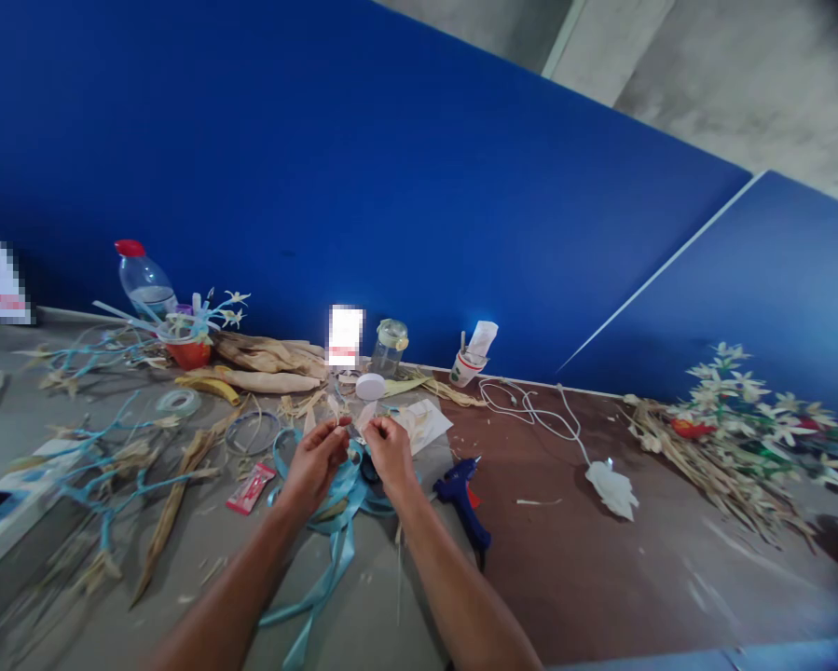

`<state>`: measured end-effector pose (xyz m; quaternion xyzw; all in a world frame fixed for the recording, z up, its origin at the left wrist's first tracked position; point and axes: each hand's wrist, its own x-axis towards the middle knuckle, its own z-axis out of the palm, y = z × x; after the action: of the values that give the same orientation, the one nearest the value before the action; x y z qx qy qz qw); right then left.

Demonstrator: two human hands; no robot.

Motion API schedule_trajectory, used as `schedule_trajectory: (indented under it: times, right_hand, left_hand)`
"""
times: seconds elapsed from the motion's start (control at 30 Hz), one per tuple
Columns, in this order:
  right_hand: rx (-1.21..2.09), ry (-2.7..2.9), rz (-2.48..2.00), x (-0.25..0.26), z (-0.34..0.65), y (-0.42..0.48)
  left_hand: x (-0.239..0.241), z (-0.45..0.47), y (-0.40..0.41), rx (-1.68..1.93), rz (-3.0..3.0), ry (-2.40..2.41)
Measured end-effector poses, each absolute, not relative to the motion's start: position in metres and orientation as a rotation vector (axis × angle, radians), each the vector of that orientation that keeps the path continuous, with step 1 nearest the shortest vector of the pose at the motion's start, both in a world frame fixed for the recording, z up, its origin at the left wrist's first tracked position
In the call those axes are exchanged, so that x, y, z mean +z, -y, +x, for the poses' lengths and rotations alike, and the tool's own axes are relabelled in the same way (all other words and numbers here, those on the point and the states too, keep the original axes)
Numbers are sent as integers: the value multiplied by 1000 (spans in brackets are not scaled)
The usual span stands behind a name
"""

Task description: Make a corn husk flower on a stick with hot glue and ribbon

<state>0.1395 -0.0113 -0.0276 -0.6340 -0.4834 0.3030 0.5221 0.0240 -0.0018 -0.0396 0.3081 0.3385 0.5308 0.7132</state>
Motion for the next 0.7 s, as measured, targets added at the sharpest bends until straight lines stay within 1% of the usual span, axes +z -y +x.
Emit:
schedule_trajectory:
  times: [0.33,0.7]
  right_hand:
    - [701,1394,-1573,-16,143,18]
    - [763,1378,-1575,-17,142,20]
  left_hand:
    - [-38,25,2,1069,811,-839]
    - [-39,24,1,1016,890,-896]
